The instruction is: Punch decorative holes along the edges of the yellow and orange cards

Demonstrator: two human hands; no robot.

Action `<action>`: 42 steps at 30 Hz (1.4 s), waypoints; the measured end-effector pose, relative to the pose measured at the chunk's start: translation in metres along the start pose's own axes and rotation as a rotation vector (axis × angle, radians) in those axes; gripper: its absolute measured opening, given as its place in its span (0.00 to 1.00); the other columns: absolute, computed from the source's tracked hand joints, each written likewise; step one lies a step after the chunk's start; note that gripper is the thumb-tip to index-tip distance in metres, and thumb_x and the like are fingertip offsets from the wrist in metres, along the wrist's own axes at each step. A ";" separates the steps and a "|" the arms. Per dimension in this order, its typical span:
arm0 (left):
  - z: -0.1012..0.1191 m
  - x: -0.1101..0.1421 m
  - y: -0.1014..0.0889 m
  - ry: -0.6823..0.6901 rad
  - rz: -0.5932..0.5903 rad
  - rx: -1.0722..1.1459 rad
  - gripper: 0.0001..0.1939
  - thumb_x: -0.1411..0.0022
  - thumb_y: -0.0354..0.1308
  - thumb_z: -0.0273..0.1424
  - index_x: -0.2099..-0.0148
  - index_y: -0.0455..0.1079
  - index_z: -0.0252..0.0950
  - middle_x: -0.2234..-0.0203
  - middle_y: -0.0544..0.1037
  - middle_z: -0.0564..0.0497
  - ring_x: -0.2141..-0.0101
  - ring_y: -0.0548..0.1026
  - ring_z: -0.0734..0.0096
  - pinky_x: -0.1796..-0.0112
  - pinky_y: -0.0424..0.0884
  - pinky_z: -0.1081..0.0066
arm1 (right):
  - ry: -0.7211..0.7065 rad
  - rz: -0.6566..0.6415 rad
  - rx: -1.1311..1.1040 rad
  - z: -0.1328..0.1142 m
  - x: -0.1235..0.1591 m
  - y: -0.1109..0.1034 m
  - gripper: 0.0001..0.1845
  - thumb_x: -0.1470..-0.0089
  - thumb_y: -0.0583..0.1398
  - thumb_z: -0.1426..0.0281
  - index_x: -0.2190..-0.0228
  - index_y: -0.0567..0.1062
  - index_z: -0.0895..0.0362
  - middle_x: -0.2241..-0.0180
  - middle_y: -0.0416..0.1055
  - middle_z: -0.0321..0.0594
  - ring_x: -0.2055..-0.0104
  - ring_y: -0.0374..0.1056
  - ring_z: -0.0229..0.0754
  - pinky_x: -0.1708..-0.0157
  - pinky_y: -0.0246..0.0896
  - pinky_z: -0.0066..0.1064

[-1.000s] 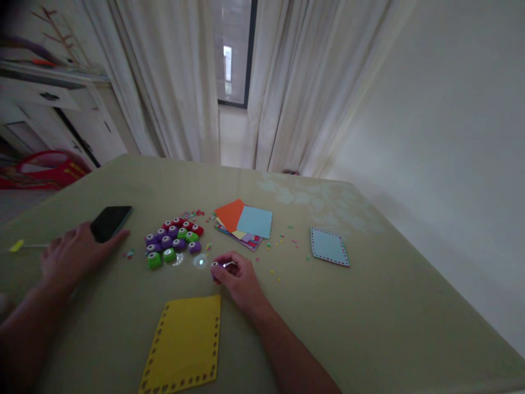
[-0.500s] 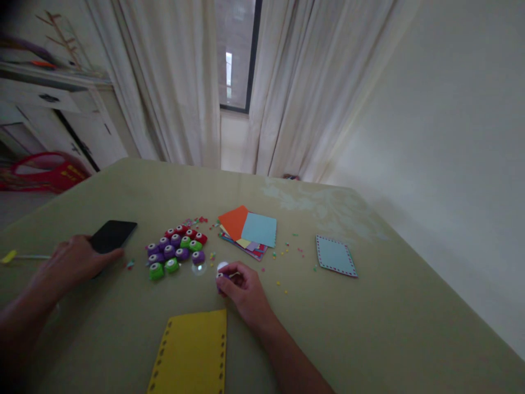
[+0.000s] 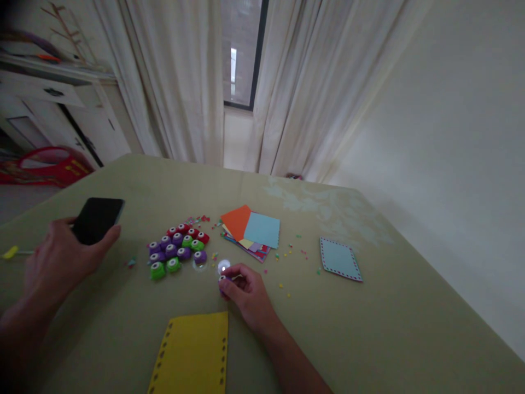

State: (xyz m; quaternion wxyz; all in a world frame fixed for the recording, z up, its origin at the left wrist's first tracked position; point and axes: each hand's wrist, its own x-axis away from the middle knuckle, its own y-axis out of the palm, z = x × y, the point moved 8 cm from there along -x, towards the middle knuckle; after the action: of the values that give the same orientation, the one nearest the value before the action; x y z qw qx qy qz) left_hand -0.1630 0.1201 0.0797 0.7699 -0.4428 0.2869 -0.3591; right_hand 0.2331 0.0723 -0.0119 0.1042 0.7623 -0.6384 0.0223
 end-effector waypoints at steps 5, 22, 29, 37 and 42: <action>0.010 0.010 -0.016 0.025 0.161 0.059 0.56 0.41 0.58 0.65 0.27 0.56 0.27 0.37 0.71 0.23 0.40 0.74 0.23 0.44 0.71 0.34 | 0.017 -0.010 0.025 -0.010 0.003 0.002 0.26 0.49 0.75 0.48 0.59 0.81 0.55 0.71 0.77 0.36 0.68 0.72 0.41 0.65 0.66 0.33; 0.016 0.028 -0.039 0.149 0.420 0.198 0.50 0.42 0.63 0.62 0.28 0.64 0.33 0.39 0.76 0.34 0.39 0.74 0.35 0.39 0.68 0.43 | 0.020 -0.011 0.034 -0.015 0.003 0.004 0.28 0.50 0.75 0.46 0.60 0.81 0.56 0.72 0.75 0.36 0.69 0.70 0.41 0.65 0.66 0.33; 0.015 0.030 -0.045 0.143 0.435 0.185 0.49 0.42 0.63 0.60 0.28 0.64 0.35 0.41 0.76 0.37 0.41 0.75 0.36 0.40 0.69 0.44 | 0.031 -0.017 0.039 -0.012 0.004 0.002 0.25 0.48 0.75 0.48 0.59 0.82 0.55 0.71 0.76 0.37 0.68 0.71 0.42 0.64 0.68 0.34; 0.012 0.031 -0.046 0.106 0.437 0.178 0.52 0.43 0.62 0.64 0.28 0.62 0.33 0.41 0.75 0.36 0.40 0.74 0.34 0.40 0.69 0.44 | 0.034 -0.025 0.072 -0.010 0.005 -0.001 0.24 0.45 0.73 0.49 0.58 0.82 0.54 0.70 0.77 0.38 0.66 0.72 0.43 0.63 0.69 0.34; 0.007 0.029 -0.045 0.118 0.466 0.170 0.54 0.43 0.62 0.64 0.28 0.62 0.29 0.42 0.76 0.34 0.41 0.75 0.33 0.41 0.70 0.42 | 0.035 -0.028 0.067 -0.011 0.004 0.000 0.25 0.46 0.74 0.49 0.58 0.82 0.55 0.71 0.76 0.37 0.67 0.71 0.42 0.64 0.69 0.34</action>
State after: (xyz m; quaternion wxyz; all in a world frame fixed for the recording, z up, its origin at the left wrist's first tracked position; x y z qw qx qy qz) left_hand -0.1542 0.0847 0.1193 0.8484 -0.2766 0.3941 -0.2200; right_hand 0.2347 0.0699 -0.0006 0.0901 0.7736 -0.6248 0.0555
